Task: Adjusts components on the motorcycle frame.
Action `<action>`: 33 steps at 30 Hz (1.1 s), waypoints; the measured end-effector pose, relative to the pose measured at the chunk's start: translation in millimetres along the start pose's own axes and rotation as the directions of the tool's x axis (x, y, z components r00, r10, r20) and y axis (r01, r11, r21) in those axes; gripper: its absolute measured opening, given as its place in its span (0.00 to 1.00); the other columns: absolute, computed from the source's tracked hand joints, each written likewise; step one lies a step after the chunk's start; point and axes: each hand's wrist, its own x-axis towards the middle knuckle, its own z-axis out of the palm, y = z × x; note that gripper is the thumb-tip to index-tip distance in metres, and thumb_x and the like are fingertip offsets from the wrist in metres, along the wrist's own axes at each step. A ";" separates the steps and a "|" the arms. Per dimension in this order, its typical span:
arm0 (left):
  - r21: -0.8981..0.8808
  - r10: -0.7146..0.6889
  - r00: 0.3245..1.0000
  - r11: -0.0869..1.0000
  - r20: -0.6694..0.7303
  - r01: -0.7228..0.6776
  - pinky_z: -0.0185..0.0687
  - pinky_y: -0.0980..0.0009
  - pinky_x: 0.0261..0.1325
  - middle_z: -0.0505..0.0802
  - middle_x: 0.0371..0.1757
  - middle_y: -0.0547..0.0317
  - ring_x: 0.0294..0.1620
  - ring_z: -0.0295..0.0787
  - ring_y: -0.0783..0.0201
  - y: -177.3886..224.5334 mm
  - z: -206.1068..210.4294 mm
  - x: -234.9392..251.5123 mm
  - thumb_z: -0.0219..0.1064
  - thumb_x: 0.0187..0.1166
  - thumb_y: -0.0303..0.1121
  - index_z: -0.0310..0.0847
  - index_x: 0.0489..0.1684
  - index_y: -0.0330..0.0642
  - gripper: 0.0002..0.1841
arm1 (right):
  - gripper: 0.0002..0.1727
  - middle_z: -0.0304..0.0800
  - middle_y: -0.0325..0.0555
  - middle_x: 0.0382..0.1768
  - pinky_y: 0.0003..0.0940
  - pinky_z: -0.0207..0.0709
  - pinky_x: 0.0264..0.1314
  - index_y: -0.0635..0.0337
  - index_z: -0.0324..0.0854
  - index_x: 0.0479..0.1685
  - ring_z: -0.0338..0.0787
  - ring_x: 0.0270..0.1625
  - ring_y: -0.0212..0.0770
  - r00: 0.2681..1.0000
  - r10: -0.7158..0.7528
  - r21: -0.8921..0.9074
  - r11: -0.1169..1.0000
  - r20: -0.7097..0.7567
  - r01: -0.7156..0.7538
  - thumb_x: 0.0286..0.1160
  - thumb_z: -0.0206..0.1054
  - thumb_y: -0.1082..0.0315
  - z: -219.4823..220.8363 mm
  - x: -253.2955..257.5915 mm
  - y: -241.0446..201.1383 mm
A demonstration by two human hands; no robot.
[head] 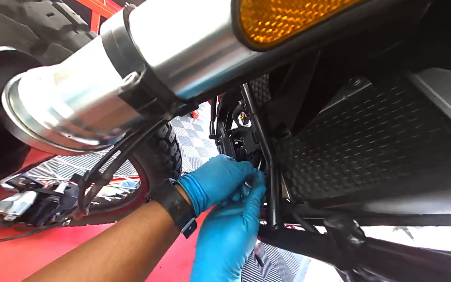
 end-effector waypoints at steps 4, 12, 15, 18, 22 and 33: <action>0.015 0.027 1.000 1.000 -0.016 -0.027 0.69 0.75 0.18 0.83 0.16 0.61 0.13 0.73 0.69 -5.9 0.7 -2.0 0.53 0.91 0.43 0.86 0.29 0.44 0.22 | 0.14 0.80 0.37 0.39 0.25 0.80 0.49 0.55 0.76 0.50 0.84 0.42 0.30 0.998 0.030 0.061 0.998 -0.048 -0.027 0.94 0.48 0.58 0.8 -3.1 0.3; 0.180 0.622 0.780 0.761 0.069 -0.623 0.91 0.72 0.48 0.94 0.53 0.70 0.46 0.92 0.71 -49.4 -24.4 2.1 0.65 0.86 0.36 0.89 0.61 0.57 0.12 | 0.18 0.82 0.43 0.62 0.36 0.70 0.81 0.58 0.74 0.68 0.81 0.70 0.37 1.000 -0.017 0.162 0.987 -0.009 0.018 0.93 0.50 0.57 -2.1 -0.2 3.0; 0.203 0.627 0.771 0.746 0.107 -0.635 0.91 0.73 0.49 0.93 0.55 0.71 0.46 0.91 0.72 -50.6 -26.3 4.6 0.70 0.82 0.34 0.90 0.63 0.60 0.14 | 0.17 0.82 0.42 0.60 0.33 0.70 0.80 0.57 0.74 0.67 0.81 0.68 0.36 1.000 -0.015 0.164 0.986 -0.021 0.018 0.93 0.50 0.57 -1.3 -0.7 2.7; 0.352 0.663 0.748 0.693 0.029 -0.628 0.90 0.73 0.55 0.96 0.50 0.78 0.48 0.91 0.78 -51.9 -18.5 5.4 0.70 0.82 0.39 0.93 0.56 0.62 0.10 | 0.17 0.82 0.43 0.58 0.34 0.70 0.80 0.58 0.74 0.65 0.81 0.67 0.36 1.000 -0.015 0.151 0.988 0.003 0.014 0.94 0.47 0.59 -2.7 0.7 3.4; 0.467 0.481 0.868 0.800 -0.125 -0.376 0.82 0.68 0.34 0.89 0.24 0.79 0.27 0.85 0.76 -47.3 -10.5 -0.9 0.64 0.82 0.59 0.91 0.28 0.65 0.17 | 0.15 0.85 0.44 0.51 0.37 0.77 0.71 0.60 0.77 0.58 0.86 0.59 0.38 1.000 0.011 0.088 0.996 -0.012 -0.010 0.92 0.47 0.63 -2.7 1.2 3.7; -0.018 0.442 0.897 0.897 0.012 -0.441 0.92 0.66 0.45 0.95 0.46 0.62 0.42 0.92 0.63 -54.4 -20.8 -16.5 0.79 0.73 0.40 0.89 0.57 0.56 0.15 | 0.19 0.82 0.41 0.63 0.41 0.74 0.78 0.51 0.74 0.70 0.81 0.70 0.39 0.993 0.099 0.172 0.979 0.070 -0.109 0.93 0.48 0.54 -6.7 4.5 2.0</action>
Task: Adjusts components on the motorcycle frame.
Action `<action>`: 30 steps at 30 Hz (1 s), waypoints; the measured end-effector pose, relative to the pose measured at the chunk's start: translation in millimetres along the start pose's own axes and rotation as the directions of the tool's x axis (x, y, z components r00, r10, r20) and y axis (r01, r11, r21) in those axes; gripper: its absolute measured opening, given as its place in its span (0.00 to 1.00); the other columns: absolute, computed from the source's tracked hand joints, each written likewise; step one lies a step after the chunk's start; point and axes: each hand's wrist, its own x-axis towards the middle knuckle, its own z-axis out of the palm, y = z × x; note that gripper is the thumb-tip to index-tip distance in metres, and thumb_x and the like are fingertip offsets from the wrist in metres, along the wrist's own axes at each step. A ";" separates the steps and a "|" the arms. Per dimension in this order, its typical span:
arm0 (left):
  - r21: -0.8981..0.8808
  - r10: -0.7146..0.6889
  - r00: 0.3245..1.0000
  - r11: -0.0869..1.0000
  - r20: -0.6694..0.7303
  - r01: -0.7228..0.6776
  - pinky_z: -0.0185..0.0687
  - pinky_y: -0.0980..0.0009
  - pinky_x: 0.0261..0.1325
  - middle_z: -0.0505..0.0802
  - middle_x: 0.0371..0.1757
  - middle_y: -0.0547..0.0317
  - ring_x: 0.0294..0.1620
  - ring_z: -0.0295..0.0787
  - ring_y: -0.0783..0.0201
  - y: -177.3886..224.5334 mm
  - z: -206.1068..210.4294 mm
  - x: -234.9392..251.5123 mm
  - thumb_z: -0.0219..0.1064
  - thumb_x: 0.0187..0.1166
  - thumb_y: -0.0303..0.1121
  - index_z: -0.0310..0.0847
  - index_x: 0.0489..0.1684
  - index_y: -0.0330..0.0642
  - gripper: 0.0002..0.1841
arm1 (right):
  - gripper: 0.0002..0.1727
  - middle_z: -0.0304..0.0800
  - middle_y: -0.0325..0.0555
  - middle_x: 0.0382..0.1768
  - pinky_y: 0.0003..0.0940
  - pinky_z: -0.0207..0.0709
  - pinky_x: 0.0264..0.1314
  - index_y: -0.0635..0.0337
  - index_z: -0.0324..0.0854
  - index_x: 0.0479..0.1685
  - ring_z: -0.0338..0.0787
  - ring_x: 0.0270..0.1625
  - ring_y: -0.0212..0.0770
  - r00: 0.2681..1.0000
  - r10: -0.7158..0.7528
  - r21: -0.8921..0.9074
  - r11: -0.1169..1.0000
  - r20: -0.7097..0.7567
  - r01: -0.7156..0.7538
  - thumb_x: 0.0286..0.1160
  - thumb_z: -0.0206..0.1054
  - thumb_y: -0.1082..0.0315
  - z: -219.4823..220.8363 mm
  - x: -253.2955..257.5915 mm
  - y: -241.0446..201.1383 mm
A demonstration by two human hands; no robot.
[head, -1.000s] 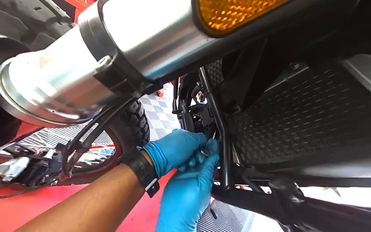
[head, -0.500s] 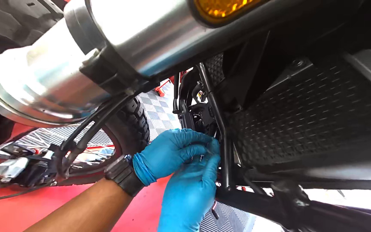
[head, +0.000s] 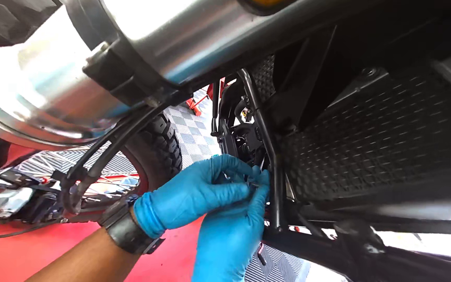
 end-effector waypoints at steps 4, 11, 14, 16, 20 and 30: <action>0.080 0.083 0.996 0.993 0.028 -0.085 0.89 0.68 0.58 0.96 0.53 0.67 0.55 0.91 0.67 -9.3 0.0 -9.9 0.77 0.75 0.35 0.94 0.51 0.56 0.10 | 0.21 0.84 0.39 0.61 0.42 0.77 0.73 0.48 0.75 0.70 0.83 0.68 0.38 0.995 0.104 0.038 0.994 -0.002 -0.104 0.93 0.47 0.49 0.2 -3.7 -4.1; 0.256 0.298 0.954 0.921 0.027 -0.295 0.89 0.70 0.63 0.96 0.54 0.73 0.58 0.91 0.72 -8.2 4.0 -9.4 0.75 0.78 0.38 0.96 0.51 0.59 0.09 | 0.24 0.85 0.43 0.57 0.41 0.80 0.69 0.52 0.76 0.64 0.85 0.66 0.39 0.967 0.256 0.140 0.958 -0.019 -0.251 0.92 0.49 0.44 0.5 -10.8 -10.2; 0.302 0.371 0.928 0.885 0.000 -0.354 0.89 0.70 0.62 0.96 0.51 0.72 0.57 0.91 0.72 -11.0 4.1 -13.8 0.73 0.78 0.37 0.96 0.49 0.59 0.08 | 0.24 0.83 0.44 0.61 0.38 0.78 0.74 0.54 0.72 0.67 0.83 0.70 0.38 0.959 0.279 0.217 0.934 0.054 -0.284 0.92 0.49 0.45 -4.5 -14.8 -11.5; 0.289 0.375 0.927 0.889 -0.016 -0.355 0.90 0.71 0.61 0.96 0.51 0.72 0.56 0.91 0.71 -12.6 4.5 -17.4 0.74 0.77 0.36 0.97 0.49 0.58 0.09 | 0.24 0.82 0.43 0.65 0.37 0.74 0.78 0.53 0.70 0.71 0.80 0.74 0.37 0.964 0.251 0.229 0.937 0.084 -0.264 0.92 0.50 0.46 -6.7 -17.1 -11.4; 0.275 0.385 0.923 0.890 -0.025 -0.363 0.90 0.72 0.60 0.96 0.51 0.71 0.55 0.92 0.71 -15.3 4.6 -18.7 0.72 0.78 0.36 0.96 0.49 0.57 0.08 | 0.23 0.82 0.44 0.63 0.38 0.76 0.76 0.54 0.71 0.69 0.82 0.72 0.38 0.970 0.214 0.226 0.945 0.115 -0.235 0.91 0.52 0.47 -11.6 -17.8 -8.6; 0.305 0.451 0.892 0.854 -0.032 -0.421 0.89 0.71 0.62 0.96 0.49 0.70 0.55 0.91 0.71 -14.2 7.1 -14.5 0.72 0.80 0.35 0.96 0.48 0.54 0.07 | 0.25 0.80 0.45 0.69 0.40 0.74 0.79 0.53 0.69 0.74 0.79 0.76 0.39 0.977 0.190 0.212 0.955 0.097 -0.207 0.91 0.52 0.46 -9.8 -16.1 -9.1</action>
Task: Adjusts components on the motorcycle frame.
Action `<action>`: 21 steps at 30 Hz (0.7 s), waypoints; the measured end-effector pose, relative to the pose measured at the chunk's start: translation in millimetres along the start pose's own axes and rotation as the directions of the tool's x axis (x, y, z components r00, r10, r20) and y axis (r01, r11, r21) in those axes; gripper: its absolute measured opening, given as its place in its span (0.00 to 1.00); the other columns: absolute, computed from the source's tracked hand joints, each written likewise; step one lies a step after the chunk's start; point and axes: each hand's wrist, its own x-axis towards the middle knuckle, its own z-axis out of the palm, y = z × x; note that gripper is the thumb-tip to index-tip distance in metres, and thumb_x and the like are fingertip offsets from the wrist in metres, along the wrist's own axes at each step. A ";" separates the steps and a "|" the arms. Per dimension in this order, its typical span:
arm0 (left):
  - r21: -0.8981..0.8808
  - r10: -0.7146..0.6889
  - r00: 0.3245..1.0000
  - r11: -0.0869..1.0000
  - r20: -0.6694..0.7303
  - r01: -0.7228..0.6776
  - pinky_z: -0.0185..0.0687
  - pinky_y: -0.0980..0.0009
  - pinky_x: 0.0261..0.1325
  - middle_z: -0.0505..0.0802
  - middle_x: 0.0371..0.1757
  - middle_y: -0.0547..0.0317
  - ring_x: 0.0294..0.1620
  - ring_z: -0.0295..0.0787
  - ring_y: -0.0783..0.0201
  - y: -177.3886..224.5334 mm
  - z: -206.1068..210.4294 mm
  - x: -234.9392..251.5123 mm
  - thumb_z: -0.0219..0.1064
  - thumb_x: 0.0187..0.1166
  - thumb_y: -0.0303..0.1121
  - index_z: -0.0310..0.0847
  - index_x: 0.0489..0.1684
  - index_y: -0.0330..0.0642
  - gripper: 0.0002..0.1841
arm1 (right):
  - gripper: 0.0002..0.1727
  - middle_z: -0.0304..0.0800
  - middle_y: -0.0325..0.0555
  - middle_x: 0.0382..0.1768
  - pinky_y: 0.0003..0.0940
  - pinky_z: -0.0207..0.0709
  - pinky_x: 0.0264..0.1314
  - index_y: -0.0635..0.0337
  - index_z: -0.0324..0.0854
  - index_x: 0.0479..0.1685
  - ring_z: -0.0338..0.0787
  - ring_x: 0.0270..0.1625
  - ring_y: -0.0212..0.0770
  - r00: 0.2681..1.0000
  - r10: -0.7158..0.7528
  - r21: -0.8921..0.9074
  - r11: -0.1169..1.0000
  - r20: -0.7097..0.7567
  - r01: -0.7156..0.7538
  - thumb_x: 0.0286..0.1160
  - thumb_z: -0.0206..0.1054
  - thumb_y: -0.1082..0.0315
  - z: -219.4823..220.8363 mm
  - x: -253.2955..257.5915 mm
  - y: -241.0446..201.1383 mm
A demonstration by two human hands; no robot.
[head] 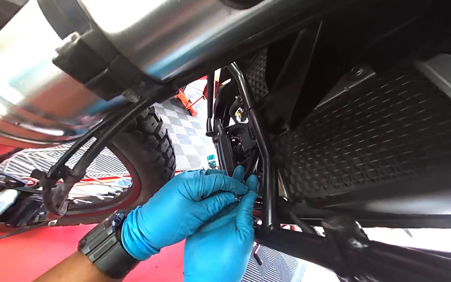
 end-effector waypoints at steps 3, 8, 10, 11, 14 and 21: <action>0.066 0.025 0.998 0.997 0.051 -0.028 0.87 0.72 0.65 0.95 0.53 0.75 0.59 0.89 0.74 -1.4 -2.7 6.4 0.70 0.82 0.37 0.96 0.52 0.59 0.09 | 0.25 0.81 0.47 0.68 0.40 0.74 0.78 0.55 0.70 0.75 0.79 0.75 0.40 1.000 -0.007 -0.047 0.999 -0.012 0.007 0.94 0.45 0.49 5.3 -0.4 -1.8; 0.136 -0.148 0.984 0.981 0.099 0.134 0.90 0.77 0.50 0.95 0.44 0.80 0.45 0.90 0.81 13.8 1.0 31.3 0.67 0.84 0.46 0.94 0.47 0.62 0.08 | 0.20 0.85 0.45 0.56 0.40 0.77 0.73 0.56 0.75 0.62 0.85 0.65 0.41 0.993 -0.035 -0.034 0.999 -0.109 0.032 0.94 0.43 0.55 15.8 4.2 -4.0; 0.098 -0.276 0.957 0.958 0.085 0.268 0.88 0.76 0.35 0.94 0.32 0.77 0.32 0.89 0.78 24.9 3.0 43.5 0.69 0.82 0.48 0.95 0.38 0.60 0.10 | 0.19 0.85 0.43 0.59 0.39 0.75 0.77 0.53 0.76 0.65 0.84 0.68 0.40 0.991 -0.046 -0.035 0.998 -0.125 0.042 0.93 0.47 0.53 16.8 5.0 -3.4; 0.081 -0.335 0.938 0.941 0.092 0.328 0.85 0.74 0.28 0.93 0.27 0.73 0.26 0.87 0.75 29.9 2.1 49.8 0.68 0.83 0.49 0.94 0.34 0.58 0.12 | 0.19 0.85 0.41 0.61 0.38 0.74 0.78 0.51 0.76 0.67 0.83 0.70 0.39 0.993 -0.045 -0.033 0.999 -0.112 0.041 0.94 0.48 0.52 15.3 5.5 -2.9; 0.176 -0.491 0.864 0.865 0.111 0.470 0.76 0.67 0.20 0.86 0.18 0.68 0.18 0.80 0.69 35.8 2.1 64.2 0.59 0.88 0.52 0.89 0.25 0.54 0.22 | 0.18 0.81 0.45 0.58 0.37 0.75 0.76 0.60 0.73 0.64 0.83 0.65 0.40 0.988 -0.118 -0.081 0.991 -0.103 0.110 0.94 0.46 0.57 15.1 7.9 0.7; -0.095 -0.651 0.740 0.737 0.168 0.670 0.81 0.71 0.27 0.90 0.24 0.62 0.21 0.83 0.68 23.7 5.5 61.8 0.59 0.89 0.50 0.90 0.39 0.46 0.20 | 0.14 0.82 0.37 0.49 0.27 0.77 0.69 0.52 0.75 0.59 0.84 0.57 0.31 0.971 -0.163 -0.232 0.965 -0.176 0.120 0.95 0.44 0.61 23.9 7.4 0.9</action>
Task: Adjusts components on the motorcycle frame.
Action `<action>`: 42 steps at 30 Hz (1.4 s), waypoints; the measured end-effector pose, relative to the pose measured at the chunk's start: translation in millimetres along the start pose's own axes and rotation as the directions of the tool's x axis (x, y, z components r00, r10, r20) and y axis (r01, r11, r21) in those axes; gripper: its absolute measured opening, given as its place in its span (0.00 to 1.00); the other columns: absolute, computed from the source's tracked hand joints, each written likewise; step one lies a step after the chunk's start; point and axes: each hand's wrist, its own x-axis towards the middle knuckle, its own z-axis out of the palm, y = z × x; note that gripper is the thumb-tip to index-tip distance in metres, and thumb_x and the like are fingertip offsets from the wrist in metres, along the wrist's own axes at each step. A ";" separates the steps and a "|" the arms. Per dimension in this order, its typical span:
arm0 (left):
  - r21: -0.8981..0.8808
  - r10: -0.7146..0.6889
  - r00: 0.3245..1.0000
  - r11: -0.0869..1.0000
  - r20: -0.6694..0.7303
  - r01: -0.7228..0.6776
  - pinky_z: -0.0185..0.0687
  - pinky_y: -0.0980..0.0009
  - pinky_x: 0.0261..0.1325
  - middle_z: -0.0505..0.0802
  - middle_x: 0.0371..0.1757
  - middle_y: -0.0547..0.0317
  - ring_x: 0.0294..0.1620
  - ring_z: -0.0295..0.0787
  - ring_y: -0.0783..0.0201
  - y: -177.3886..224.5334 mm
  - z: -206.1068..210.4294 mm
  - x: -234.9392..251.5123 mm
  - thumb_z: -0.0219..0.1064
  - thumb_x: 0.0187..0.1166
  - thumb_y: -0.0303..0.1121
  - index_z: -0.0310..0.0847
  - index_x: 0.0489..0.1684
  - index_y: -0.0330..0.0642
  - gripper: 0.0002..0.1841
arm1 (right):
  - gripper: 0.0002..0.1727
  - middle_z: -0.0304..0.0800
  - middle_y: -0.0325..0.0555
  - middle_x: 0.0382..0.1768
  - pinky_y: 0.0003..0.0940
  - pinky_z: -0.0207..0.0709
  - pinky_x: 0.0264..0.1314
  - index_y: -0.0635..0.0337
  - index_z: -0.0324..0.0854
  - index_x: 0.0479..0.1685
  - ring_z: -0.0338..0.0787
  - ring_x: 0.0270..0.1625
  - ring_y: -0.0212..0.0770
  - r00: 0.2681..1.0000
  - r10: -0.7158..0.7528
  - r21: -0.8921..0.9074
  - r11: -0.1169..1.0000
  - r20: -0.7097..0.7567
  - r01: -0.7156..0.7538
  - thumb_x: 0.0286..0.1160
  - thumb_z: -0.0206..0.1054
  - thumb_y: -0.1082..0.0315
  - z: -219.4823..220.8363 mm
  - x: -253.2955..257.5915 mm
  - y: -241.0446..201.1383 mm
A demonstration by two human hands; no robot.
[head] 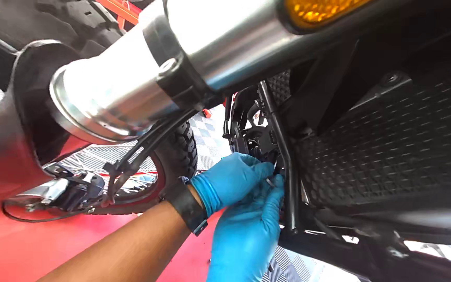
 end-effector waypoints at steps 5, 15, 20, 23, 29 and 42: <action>0.026 0.311 0.948 0.949 0.073 -0.314 0.91 0.71 0.51 0.95 0.50 0.70 0.47 0.92 0.72 -26.2 -9.3 -11.8 0.63 0.88 0.42 0.86 0.65 0.56 0.13 | 0.15 0.82 0.43 0.59 0.31 0.73 0.77 0.58 0.73 0.65 0.81 0.67 0.36 0.999 -0.042 -0.066 0.997 -0.029 0.040 0.95 0.45 0.63 5.3 -3.4 -0.1; 0.347 0.109 0.989 0.935 -0.100 -0.068 0.80 0.65 0.29 0.87 0.21 0.76 0.24 0.83 0.74 -10.0 3.2 -22.7 0.62 0.78 0.67 0.88 0.22 0.63 0.24 | 0.20 0.86 0.44 0.53 0.35 0.81 0.68 0.57 0.77 0.66 0.86 0.60 0.36 0.995 -0.090 -0.182 0.980 -0.039 0.082 0.95 0.48 0.54 1.3 1.5 7.8; 0.119 0.113 0.985 0.988 -0.127 -0.098 0.79 0.66 0.24 0.87 0.17 0.69 0.19 0.82 0.70 -1.4 10.4 -25.4 0.66 0.78 0.64 0.88 0.21 0.57 0.24 | 0.25 0.86 0.48 0.61 0.39 0.82 0.70 0.63 0.69 0.77 0.87 0.65 0.38 0.931 -0.216 -0.168 0.947 0.293 0.273 0.97 0.41 0.55 -50.5 22.9 26.4; -0.001 0.345 0.924 0.937 -0.163 -0.350 0.83 0.72 0.30 0.92 0.26 0.69 0.25 0.86 0.71 -8.6 11.8 -30.0 0.72 0.79 0.52 0.94 0.31 0.56 0.14 | 0.22 0.85 0.50 0.62 0.38 0.80 0.72 0.63 0.72 0.75 0.86 0.65 0.38 0.999 -0.041 -0.100 0.994 0.014 0.042 0.95 0.46 0.58 -4.9 2.7 2.3; 0.006 0.271 0.960 0.963 -0.069 -0.271 0.84 0.73 0.31 0.92 0.28 0.65 0.25 0.86 0.69 -18.2 0.7 -11.9 0.64 0.86 0.51 0.94 0.46 0.57 0.14 | 0.20 0.85 0.47 0.52 0.35 0.81 0.66 0.60 0.75 0.66 0.87 0.58 0.39 0.998 -0.052 -0.003 0.999 0.037 0.052 0.93 0.53 0.54 -0.8 9.4 2.7; 0.100 0.233 0.971 0.969 -0.061 -0.226 0.81 0.71 0.26 0.90 0.21 0.70 0.22 0.84 0.71 -7.5 -1.8 -31.2 0.71 0.74 0.62 0.91 0.26 0.59 0.20 | 0.18 0.86 0.42 0.47 0.33 0.84 0.59 0.55 0.78 0.58 0.88 0.54 0.34 1.000 -0.027 -0.107 0.994 0.006 0.027 0.95 0.48 0.54 4.0 2.0 2.0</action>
